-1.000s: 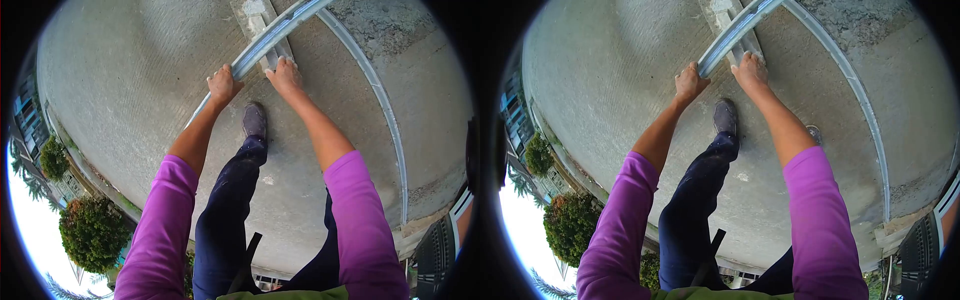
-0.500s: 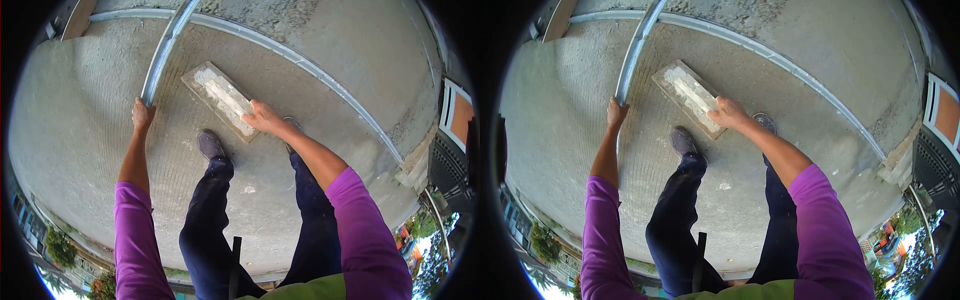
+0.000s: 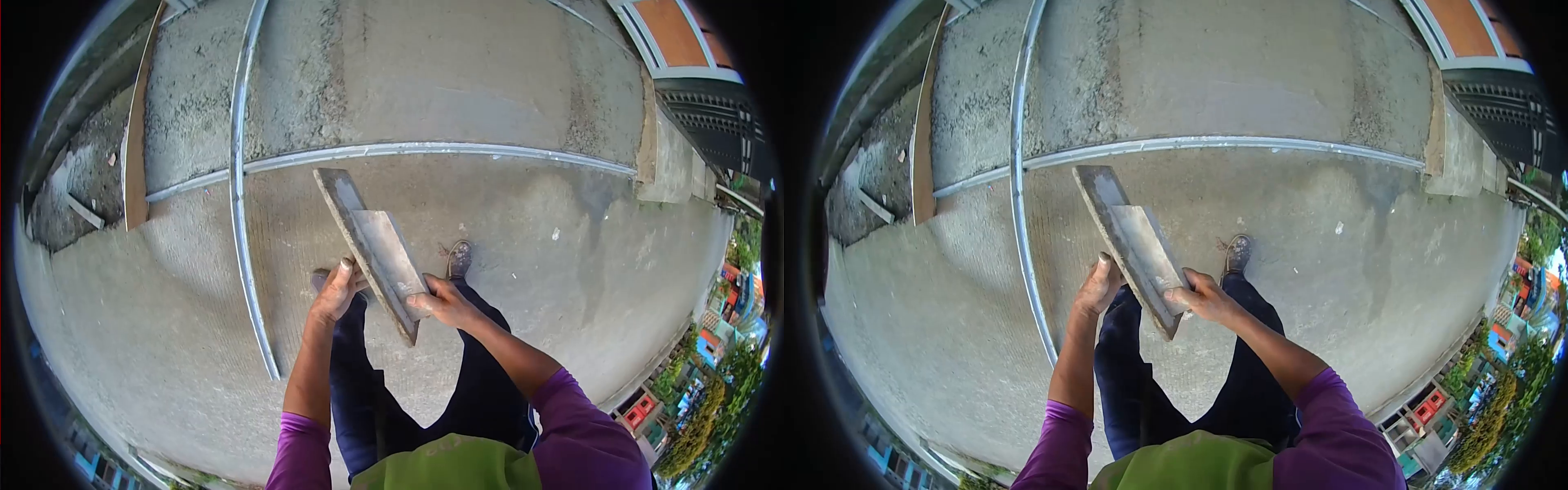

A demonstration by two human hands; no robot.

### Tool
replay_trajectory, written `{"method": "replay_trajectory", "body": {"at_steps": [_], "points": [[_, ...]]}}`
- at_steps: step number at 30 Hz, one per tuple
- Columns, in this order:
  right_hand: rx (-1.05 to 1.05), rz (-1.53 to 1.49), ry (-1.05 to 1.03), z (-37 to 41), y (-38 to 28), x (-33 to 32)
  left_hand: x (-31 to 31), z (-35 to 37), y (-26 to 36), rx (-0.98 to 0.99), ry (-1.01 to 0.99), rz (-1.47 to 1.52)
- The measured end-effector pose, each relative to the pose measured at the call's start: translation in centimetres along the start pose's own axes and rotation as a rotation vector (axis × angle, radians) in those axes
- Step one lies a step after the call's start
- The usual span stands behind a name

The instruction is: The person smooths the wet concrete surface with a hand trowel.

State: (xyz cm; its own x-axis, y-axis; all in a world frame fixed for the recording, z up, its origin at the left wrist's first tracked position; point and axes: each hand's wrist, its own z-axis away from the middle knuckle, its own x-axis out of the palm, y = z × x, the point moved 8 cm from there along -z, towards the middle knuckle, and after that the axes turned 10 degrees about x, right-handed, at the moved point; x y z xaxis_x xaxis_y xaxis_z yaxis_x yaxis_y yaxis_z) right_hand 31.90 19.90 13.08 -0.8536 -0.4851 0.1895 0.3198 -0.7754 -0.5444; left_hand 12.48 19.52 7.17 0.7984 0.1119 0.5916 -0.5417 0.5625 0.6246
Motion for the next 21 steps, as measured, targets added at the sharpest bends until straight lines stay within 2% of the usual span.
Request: {"method": "replay_trajectory", "body": {"at_steps": [1,6,11,16,19,21], "points": [[-0.097,-0.045,0.006,0.9,0.1,-1.1,2.3,-0.6,0.3,0.005,-0.011,0.007],[-0.156,-0.045,-0.009,8.5,-1.5,-8.9,14.2,-2.6,0.7,-0.015,-0.037,-0.011],[-0.207,0.061,0.016,15.3,-4.6,-19.9,26.0,-6.2,0.7,-0.009,-0.036,-0.066],[-0.282,-0.186,0.156,18.7,-8.1,-29.4,38.6,-12.1,0.8,-0.005,-0.166,-0.147],[-0.348,-0.283,0.211,21.2,-11.4,-33.8,43.1,-15.5,-0.6,-0.017,-0.233,-0.143],[-0.343,-0.271,0.284,21.3,-11.1,-36.9,46.0,-17.5,-1.0,-0.040,-0.291,-0.151]]}}
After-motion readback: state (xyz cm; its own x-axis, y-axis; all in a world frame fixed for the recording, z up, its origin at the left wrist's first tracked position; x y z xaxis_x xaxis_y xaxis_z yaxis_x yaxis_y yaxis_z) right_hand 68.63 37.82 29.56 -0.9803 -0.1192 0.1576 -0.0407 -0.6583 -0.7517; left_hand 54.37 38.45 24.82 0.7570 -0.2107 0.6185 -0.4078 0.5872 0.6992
